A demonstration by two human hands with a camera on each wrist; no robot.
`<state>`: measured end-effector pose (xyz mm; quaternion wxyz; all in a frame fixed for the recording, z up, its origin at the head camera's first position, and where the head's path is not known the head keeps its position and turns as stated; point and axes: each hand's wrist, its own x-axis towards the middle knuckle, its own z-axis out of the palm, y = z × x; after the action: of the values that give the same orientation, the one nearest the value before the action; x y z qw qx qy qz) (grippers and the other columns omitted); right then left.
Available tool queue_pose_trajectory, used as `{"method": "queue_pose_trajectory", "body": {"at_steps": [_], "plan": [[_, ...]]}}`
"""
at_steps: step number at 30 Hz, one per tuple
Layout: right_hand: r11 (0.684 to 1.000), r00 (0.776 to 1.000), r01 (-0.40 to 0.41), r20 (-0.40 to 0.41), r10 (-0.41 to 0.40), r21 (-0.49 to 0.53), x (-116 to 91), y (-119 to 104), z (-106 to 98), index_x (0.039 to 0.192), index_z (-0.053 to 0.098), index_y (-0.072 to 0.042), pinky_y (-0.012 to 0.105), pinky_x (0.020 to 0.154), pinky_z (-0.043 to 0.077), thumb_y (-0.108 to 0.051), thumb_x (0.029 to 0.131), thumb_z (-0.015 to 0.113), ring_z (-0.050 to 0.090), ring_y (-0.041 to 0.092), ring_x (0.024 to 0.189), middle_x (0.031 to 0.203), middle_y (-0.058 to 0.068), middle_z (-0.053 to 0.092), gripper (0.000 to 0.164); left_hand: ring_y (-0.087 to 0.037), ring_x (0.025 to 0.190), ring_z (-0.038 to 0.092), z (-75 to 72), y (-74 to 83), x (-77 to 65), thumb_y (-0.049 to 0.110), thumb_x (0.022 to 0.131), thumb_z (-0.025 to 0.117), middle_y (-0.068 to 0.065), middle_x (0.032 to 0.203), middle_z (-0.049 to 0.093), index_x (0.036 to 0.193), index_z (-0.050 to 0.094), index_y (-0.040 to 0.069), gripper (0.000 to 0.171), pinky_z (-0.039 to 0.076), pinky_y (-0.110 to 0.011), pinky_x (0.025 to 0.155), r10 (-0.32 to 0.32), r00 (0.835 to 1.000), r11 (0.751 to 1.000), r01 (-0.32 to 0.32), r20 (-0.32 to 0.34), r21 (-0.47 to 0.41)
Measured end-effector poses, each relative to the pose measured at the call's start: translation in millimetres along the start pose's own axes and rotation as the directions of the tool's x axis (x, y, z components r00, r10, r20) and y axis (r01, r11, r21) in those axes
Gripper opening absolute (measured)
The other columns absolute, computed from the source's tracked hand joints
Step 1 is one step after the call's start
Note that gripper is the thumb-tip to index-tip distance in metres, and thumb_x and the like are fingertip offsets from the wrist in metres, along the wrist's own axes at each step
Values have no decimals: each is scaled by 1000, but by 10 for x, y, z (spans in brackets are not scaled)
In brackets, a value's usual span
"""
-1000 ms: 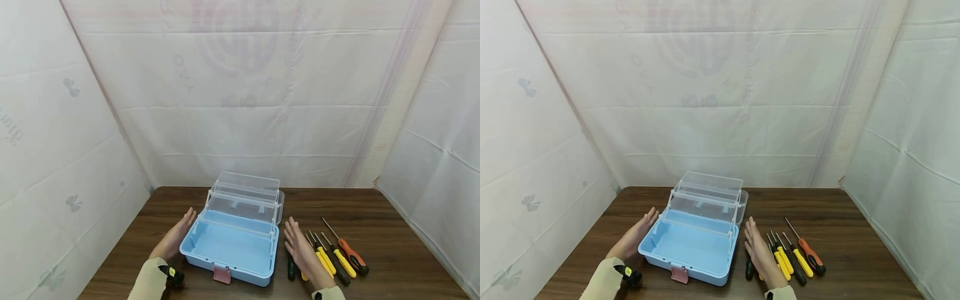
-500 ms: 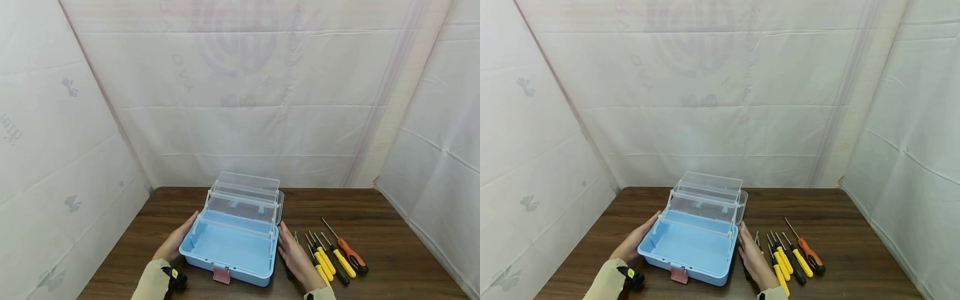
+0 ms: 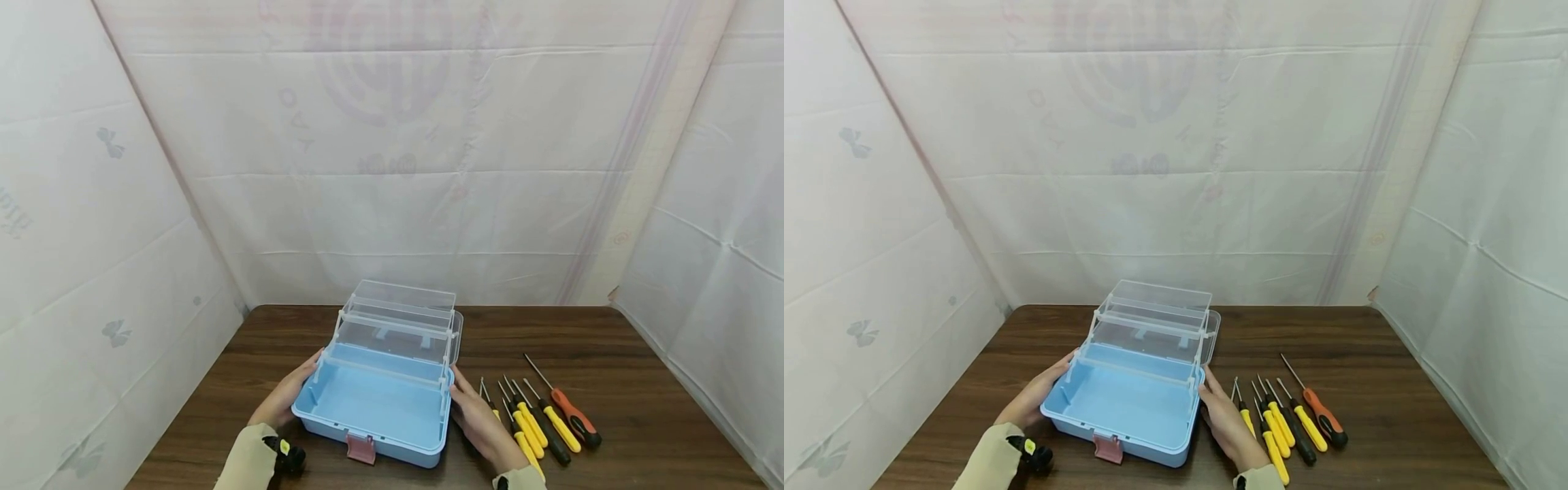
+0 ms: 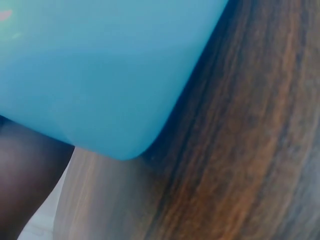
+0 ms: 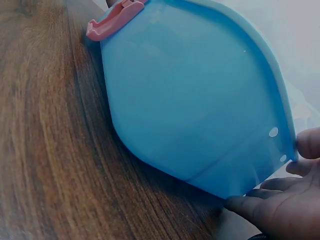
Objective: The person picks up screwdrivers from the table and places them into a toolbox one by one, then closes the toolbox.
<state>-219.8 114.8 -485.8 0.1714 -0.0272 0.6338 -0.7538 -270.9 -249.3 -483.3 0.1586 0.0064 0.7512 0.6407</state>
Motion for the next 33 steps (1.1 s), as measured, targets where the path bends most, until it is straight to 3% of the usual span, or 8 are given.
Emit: {"method": "queue_pose_trajectory", "body": {"at_steps": [12,20,33], "plan": [[1000,1000,8,6,-8,27,16,-22,31,155,2,-7,62,115,7,-21,106,29,-2,43,146,160,24,-2,57,-47,145,9,5,-14,-5,39,102,31,-18,161,5,155,15,22,58,19,-67,111,-8,1000,1000,8,-14,5],[1000,1000,15,-7,-14,9,7,-15,4,154,5,-4,62,115,7,-19,106,27,2,44,146,159,25,3,55,-49,144,9,64,-32,-40,43,102,31,-19,161,4,155,15,24,59,20,-69,109,-4,1000,1000,4,-19,4],[1000,1000,2,-10,-3,-21,33,-54,-83,152,9,2,62,115,9,-15,104,27,5,45,146,158,28,8,54,-47,145,7,179,-25,-99,36,105,24,-18,162,5,156,13,23,54,16,-66,112,22,999,1000,-22,-29,-15]]}}
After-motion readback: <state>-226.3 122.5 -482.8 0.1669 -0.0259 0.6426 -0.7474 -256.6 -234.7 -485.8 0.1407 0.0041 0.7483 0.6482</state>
